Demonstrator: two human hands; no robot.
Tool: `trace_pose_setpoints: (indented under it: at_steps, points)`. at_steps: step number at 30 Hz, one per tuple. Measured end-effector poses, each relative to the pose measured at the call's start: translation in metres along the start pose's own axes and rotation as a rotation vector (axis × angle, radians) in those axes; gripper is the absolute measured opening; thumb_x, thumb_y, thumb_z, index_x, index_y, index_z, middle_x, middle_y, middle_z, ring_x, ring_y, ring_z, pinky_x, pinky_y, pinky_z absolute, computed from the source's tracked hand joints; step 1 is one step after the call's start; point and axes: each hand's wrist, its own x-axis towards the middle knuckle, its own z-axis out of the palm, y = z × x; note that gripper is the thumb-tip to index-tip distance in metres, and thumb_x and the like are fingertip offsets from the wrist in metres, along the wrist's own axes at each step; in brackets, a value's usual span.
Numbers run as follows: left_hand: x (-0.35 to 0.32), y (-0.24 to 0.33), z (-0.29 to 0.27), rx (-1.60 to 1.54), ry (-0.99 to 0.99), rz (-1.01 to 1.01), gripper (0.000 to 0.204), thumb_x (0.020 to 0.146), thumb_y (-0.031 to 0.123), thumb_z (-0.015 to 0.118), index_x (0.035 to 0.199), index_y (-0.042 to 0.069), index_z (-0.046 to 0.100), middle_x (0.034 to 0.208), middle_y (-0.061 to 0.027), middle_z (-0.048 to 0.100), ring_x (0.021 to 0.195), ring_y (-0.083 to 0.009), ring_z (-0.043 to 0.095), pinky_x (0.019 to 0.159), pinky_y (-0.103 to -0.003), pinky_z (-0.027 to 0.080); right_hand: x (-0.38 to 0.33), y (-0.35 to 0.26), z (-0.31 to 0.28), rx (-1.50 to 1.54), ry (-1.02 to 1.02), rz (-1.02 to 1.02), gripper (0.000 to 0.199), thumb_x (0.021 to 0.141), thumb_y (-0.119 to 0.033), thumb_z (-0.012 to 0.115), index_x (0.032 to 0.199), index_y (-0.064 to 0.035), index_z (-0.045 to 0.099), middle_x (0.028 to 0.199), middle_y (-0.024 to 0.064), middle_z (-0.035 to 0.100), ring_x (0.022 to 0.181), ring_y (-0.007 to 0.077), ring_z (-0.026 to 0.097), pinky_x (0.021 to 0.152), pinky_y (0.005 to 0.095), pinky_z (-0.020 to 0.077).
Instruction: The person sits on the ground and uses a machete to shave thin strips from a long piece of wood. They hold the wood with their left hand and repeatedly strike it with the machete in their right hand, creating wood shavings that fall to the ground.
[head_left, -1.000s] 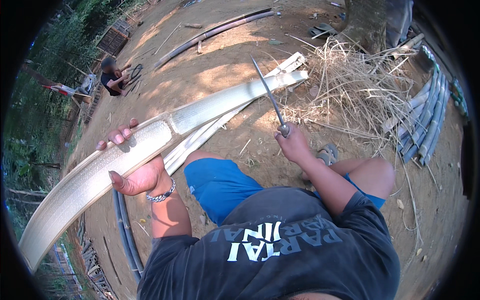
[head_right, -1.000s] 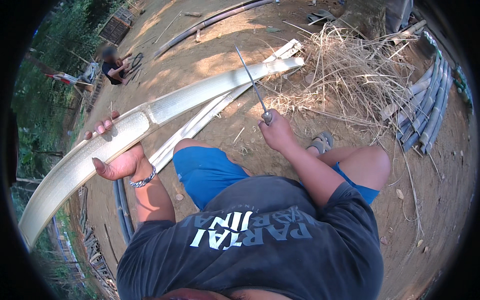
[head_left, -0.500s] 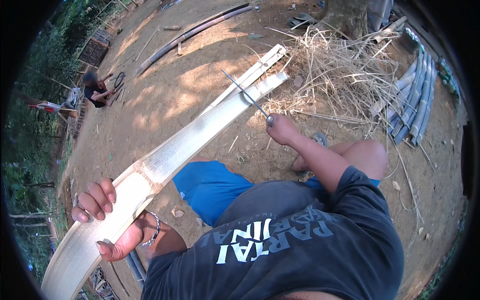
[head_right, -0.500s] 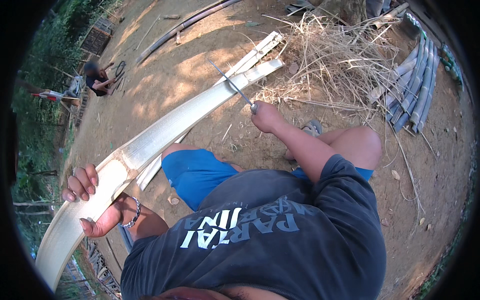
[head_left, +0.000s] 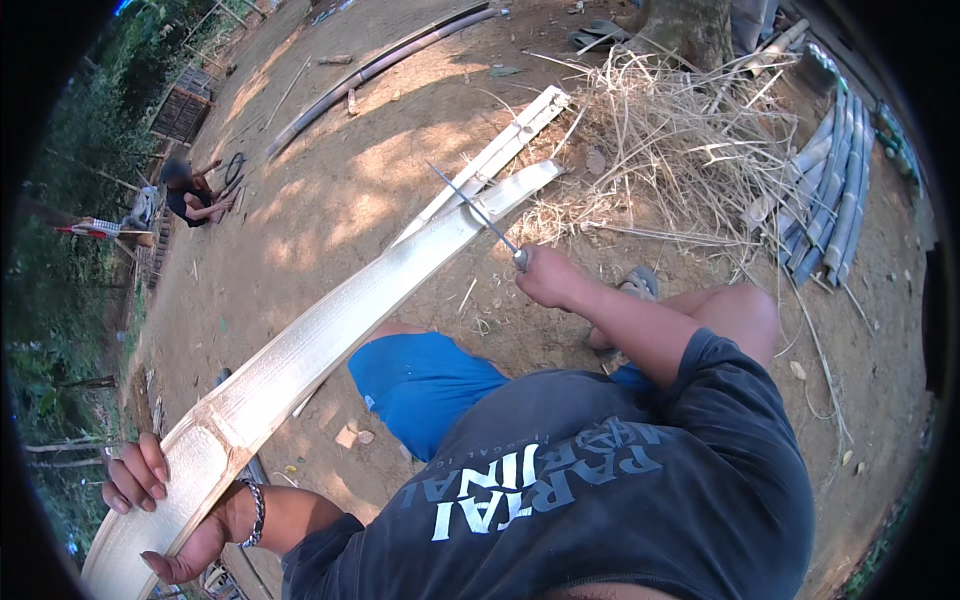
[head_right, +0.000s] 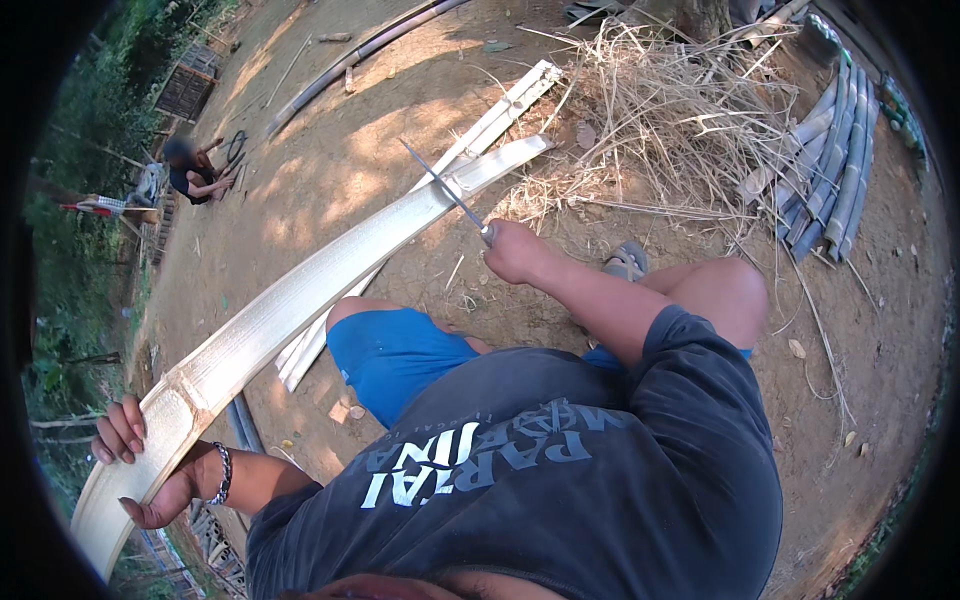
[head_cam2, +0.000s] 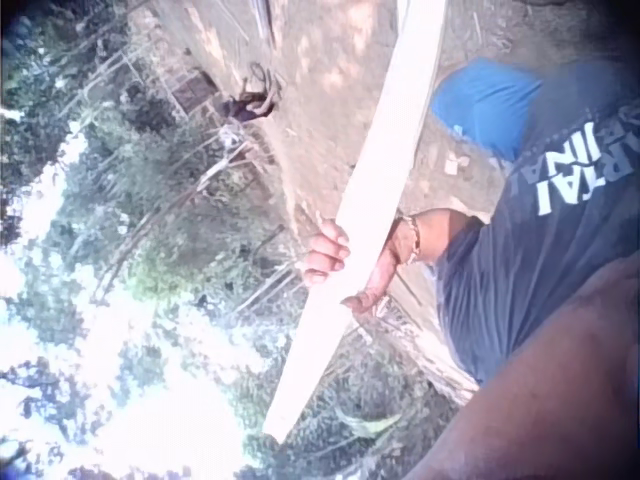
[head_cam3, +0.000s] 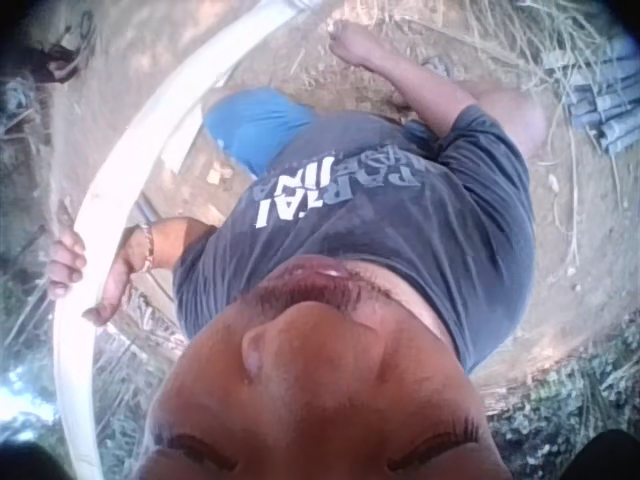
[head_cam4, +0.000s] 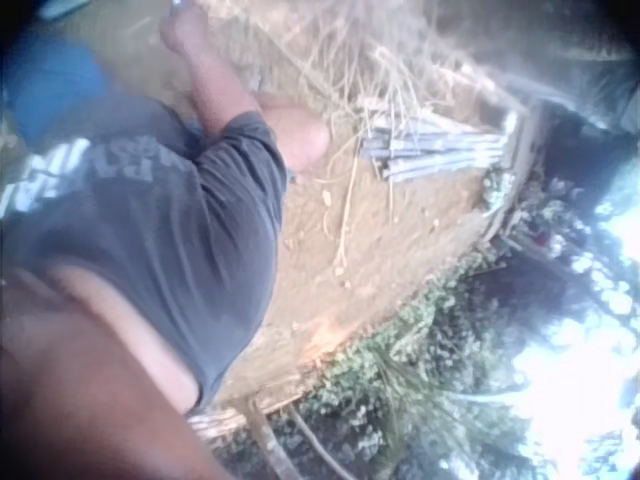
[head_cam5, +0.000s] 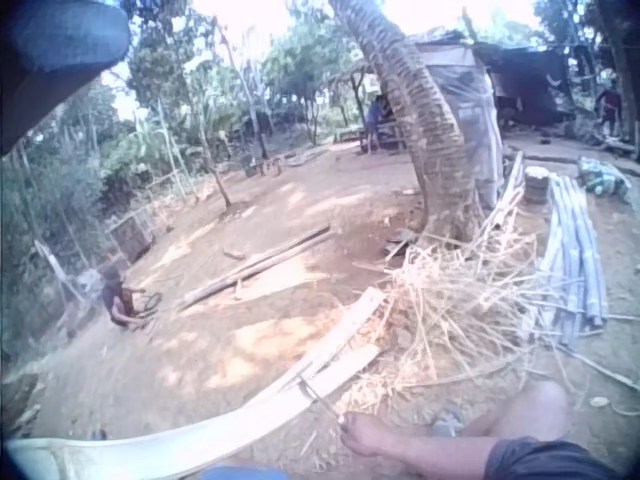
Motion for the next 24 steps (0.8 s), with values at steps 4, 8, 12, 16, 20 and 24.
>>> trace_pose_setpoints:
  at_steps: [4, 8, 12, 16, 20, 24]
  points:
    - [0.008, -0.008, -0.005, 0.01, -0.024, -0.002, 0.045, 0.052, 0.029, 0.067, 0.083, 0.006, 0.042, 0.07, -0.0028, 0.036, 0.063, -0.0141, 0.034, 0.064, -0.029, 0.028, -0.037, -0.096, -0.013, 0.018, -0.094, -0.337, 0.02, 0.081, -0.013, 0.058, 0.099, -0.0046, 0.058, 0.085, 0.0221, 0.065, 0.084, 0.0412, 0.063, 0.076, 0.0494, 0.0489]
    - [0.014, -0.016, 0.002, -0.016, -0.054, -0.023, 0.045, 0.051, 0.026, 0.066, 0.082, 0.006, 0.042, 0.069, -0.0028, 0.036, 0.062, -0.0143, 0.034, 0.064, -0.029, 0.028, 0.004, -0.036, 0.005, -0.026, 0.006, -0.144, 0.017, 0.083, -0.013, 0.055, 0.098, -0.004, 0.056, 0.086, 0.0213, 0.066, 0.086, 0.0392, 0.064, 0.077, 0.0509, 0.049]
    - [0.012, -0.017, -0.004, 0.05, 0.063, -0.002, 0.044, 0.05, 0.024, 0.065, 0.082, 0.006, 0.041, 0.069, -0.0019, 0.036, 0.063, -0.0138, 0.034, 0.064, -0.029, 0.028, 0.036, 0.001, -0.005, -0.083, -0.061, -0.002, 0.021, 0.083, -0.013, 0.055, 0.102, -0.0038, 0.058, 0.09, 0.0206, 0.066, 0.086, 0.038, 0.065, 0.078, 0.0492, 0.0501]
    - [0.011, -0.017, -0.006, 0.051, -0.002, 0.019, 0.045, 0.049, 0.023, 0.065, 0.082, 0.007, 0.039, 0.069, -0.002, 0.036, 0.063, -0.0137, 0.034, 0.064, -0.028, 0.028, -0.017, -0.085, -0.018, -0.092, -0.133, -0.306, 0.022, 0.083, -0.012, 0.055, 0.102, -0.0034, 0.059, 0.09, 0.02, 0.066, 0.089, 0.0361, 0.065, 0.081, 0.0473, 0.0501]
    - [0.017, -0.023, -0.01, 0.05, -0.044, 0.0, 0.046, 0.048, 0.023, 0.065, 0.082, 0.007, 0.039, 0.069, -0.0021, 0.036, 0.063, -0.0136, 0.034, 0.064, -0.028, 0.028, 0.054, 0.042, 0.007, 0.101, -0.103, 0.16, 0.019, 0.082, -0.013, 0.055, 0.098, -0.003, 0.058, 0.089, 0.0192, 0.066, 0.09, 0.0373, 0.064, 0.08, 0.047, 0.0497]
    - [0.016, -0.013, -0.026, 0.078, -0.02, -0.031, 0.046, 0.047, 0.023, 0.065, 0.083, 0.007, 0.039, 0.07, -0.0023, 0.037, 0.063, -0.0136, 0.034, 0.064, -0.028, 0.029, 0.01, -0.068, -0.005, -0.096, -0.068, -0.191, 0.016, 0.082, -0.011, 0.056, 0.096, -0.0024, 0.059, 0.084, 0.0205, 0.065, 0.084, 0.0375, 0.065, 0.077, 0.0471, 0.0507]
